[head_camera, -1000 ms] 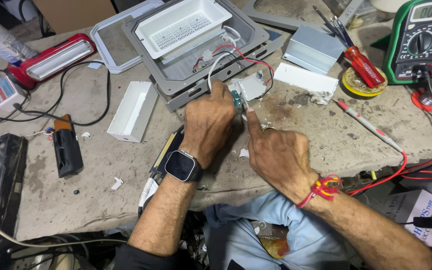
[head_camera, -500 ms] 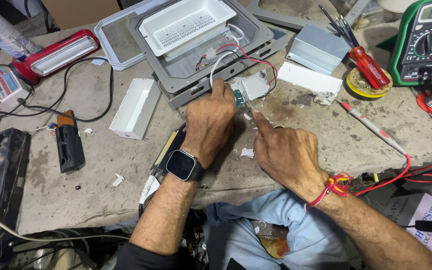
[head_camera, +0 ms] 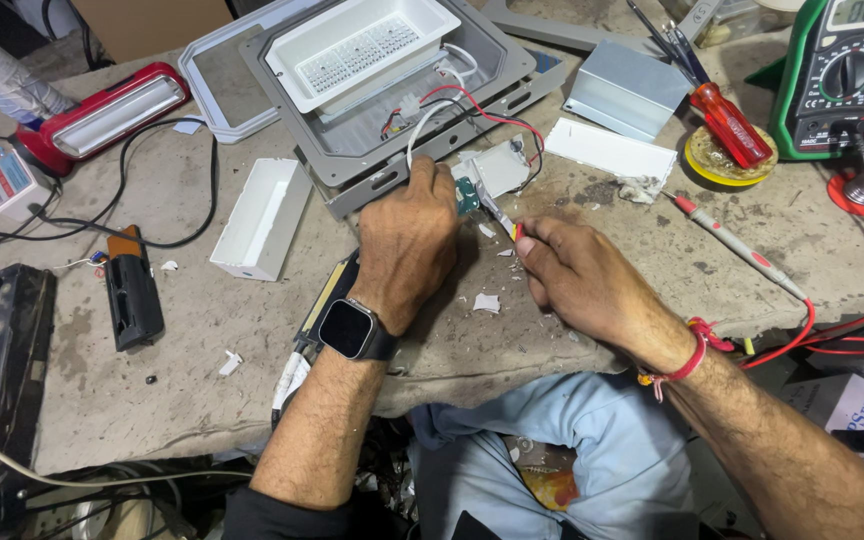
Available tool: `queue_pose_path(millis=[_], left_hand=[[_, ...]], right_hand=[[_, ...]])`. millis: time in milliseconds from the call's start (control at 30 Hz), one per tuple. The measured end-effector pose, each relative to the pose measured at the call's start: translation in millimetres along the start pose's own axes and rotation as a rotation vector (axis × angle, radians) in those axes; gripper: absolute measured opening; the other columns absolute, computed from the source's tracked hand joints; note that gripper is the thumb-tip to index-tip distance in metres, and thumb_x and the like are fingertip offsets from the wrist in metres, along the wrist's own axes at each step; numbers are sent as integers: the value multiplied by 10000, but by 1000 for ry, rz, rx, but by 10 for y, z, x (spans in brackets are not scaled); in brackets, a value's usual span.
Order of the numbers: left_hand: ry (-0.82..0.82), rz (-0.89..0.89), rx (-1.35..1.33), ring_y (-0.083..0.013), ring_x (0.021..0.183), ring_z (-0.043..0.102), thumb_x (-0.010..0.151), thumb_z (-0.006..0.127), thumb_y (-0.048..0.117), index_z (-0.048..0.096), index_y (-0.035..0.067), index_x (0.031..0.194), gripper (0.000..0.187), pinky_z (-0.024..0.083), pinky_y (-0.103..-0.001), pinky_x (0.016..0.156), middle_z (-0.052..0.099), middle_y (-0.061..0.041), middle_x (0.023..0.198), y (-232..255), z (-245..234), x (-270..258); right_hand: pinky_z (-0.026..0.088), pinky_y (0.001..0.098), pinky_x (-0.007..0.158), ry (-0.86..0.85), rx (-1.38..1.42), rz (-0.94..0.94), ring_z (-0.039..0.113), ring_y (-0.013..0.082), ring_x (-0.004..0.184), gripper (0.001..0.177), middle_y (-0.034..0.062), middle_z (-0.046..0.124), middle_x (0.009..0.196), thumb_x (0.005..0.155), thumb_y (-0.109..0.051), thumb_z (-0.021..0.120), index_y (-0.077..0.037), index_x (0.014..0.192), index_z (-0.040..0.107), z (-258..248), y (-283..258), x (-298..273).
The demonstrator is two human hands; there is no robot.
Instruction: The person is repairing an electronic device by manipulating wires and components on a circuit board. They use pliers and a screwdriver to adjust connections and secure parts within a white plastic housing.
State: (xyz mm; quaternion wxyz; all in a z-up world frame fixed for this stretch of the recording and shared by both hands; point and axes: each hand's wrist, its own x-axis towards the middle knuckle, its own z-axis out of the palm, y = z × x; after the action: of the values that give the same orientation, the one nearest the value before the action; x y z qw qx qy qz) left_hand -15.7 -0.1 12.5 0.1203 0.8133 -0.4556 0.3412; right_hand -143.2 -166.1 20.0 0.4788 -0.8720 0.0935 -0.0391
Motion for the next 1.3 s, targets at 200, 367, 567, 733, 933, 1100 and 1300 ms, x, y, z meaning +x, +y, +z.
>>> queue_pose_path(millis=[200,367,567,733,933,1100,1300], left_hand=[[-4,-6,15,-265,693,730,772,685,-36,683,-106,1103,338,583,-351,523,669,-194,1090,5,-6,8],[-13,-7,25,-259,684,728,796,684,-42,682,-116,1115,327,582,-347,516,669,-207,1102,9,15,-5],[-6,28,34,-266,705,732,773,682,-33,678,-121,1126,364,588,-338,524,666,-218,1131,-17,10,-5],[-53,37,15,-284,700,727,797,687,-23,679,-118,1119,335,593,-350,535,669,-202,1100,-52,20,-1],[-58,22,12,-272,692,726,804,683,-34,676,-126,1118,328,592,-341,521,670,-204,1096,-40,22,7],[-47,26,-11,-263,660,713,785,725,33,666,-136,1124,384,574,-344,494,666,-201,1070,-19,-4,10],[-65,26,44,-214,651,691,774,702,-38,660,-92,1042,276,567,-351,542,656,-196,1101,-18,29,-8]], right_hand=[[430,312,437,-4,68,-37,499,94,460,349,6,561,544,1036,-258,504,-26,787,579,-2,122,58],[420,292,438,3,80,-46,495,83,465,340,2,555,541,1036,-256,510,-46,782,593,6,212,83],[356,293,407,-18,262,70,443,86,449,331,8,535,575,1049,-243,529,-16,814,584,7,185,99],[490,312,453,86,62,-22,603,117,456,209,48,639,592,1018,-201,508,-31,966,618,100,50,54],[537,403,566,256,-3,-132,709,240,595,216,121,697,678,996,-159,544,24,1078,622,279,146,69],[544,402,657,436,-122,-461,725,303,748,222,170,711,854,1024,-116,557,59,1131,642,332,161,53],[468,409,595,717,-240,-427,635,308,664,204,208,652,789,1106,-71,546,62,1232,635,-99,-385,-103]])
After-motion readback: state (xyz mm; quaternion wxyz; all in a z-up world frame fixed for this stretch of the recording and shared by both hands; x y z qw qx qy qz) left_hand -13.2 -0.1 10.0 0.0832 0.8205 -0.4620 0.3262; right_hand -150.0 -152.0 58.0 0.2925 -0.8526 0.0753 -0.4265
